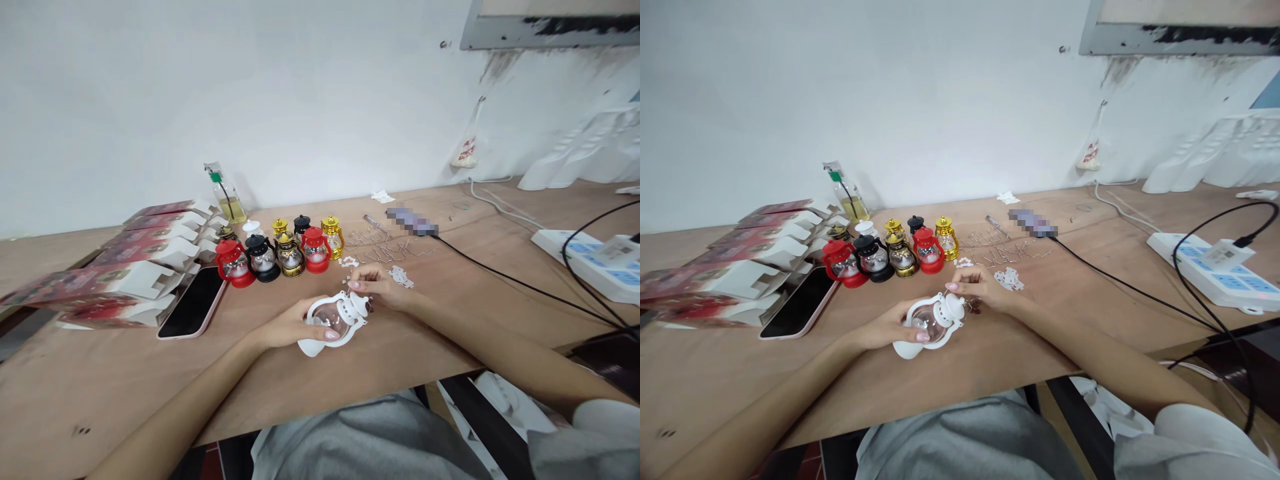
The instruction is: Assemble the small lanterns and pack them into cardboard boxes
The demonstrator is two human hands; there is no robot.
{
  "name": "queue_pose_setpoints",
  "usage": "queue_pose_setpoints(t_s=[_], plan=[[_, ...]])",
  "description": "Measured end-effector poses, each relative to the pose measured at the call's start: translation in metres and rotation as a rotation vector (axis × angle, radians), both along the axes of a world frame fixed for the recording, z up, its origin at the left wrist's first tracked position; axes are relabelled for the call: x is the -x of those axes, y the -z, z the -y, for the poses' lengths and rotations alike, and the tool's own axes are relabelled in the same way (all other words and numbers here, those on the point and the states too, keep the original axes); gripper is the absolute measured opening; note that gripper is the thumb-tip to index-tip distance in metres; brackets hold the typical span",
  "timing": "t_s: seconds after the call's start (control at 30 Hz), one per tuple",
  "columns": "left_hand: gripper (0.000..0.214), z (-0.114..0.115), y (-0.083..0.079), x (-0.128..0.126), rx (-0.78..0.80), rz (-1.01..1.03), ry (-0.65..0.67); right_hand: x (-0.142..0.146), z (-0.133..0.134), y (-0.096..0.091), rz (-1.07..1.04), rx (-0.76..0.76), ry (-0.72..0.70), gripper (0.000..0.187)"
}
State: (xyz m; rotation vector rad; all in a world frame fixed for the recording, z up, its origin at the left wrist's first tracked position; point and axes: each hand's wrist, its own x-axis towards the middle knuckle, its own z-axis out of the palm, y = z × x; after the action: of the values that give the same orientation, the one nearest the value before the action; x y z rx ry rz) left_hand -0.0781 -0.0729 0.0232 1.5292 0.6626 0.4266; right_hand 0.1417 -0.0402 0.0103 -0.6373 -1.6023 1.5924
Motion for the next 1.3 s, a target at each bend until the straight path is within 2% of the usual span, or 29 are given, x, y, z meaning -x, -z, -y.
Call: queue_pose_setpoints(t_s=[0.2,0.43,0.7,0.93,1.03,1.13,1.23,1.3], plan=[[0.06,0.0,0.0,0.0,0.007,-0.001,-0.001,0.0,0.001,-0.004,0.041,-0.054,0.031,0.031],[0.051,0.0,-0.002,-0.001,0.009,0.019,0.005,0.0,0.0,-0.004,0.115,-0.034,-0.02,0.039],[0.048,-0.004,-0.003,0.001,-0.108,-0.046,0.011,0.001,-0.007,0.001,0.169,-0.096,0.093,0.04],[0.054,-0.005,-0.004,0.003,-0.114,-0.089,-0.014,0.005,-0.008,-0.006,0.088,0.059,0.18,0.036],[0.049,-0.003,-0.002,0.001,-0.135,-0.06,-0.065,0.002,-0.01,-0.012,-0.043,0.153,0.242,0.034],[0.054,0.0,0.005,-0.005,-0.153,-0.041,-0.17,-0.002,-0.009,-0.022,-0.21,0.188,0.288,0.032],[0.068,-0.001,0.014,-0.012,-0.233,-0.011,-0.305,-0.003,-0.003,-0.036,-0.294,0.095,0.31,0.034],[0.073,-0.001,0.014,-0.014,-0.334,0.021,-0.36,-0.003,0.003,-0.044,-0.284,-0.008,0.311,0.032]])
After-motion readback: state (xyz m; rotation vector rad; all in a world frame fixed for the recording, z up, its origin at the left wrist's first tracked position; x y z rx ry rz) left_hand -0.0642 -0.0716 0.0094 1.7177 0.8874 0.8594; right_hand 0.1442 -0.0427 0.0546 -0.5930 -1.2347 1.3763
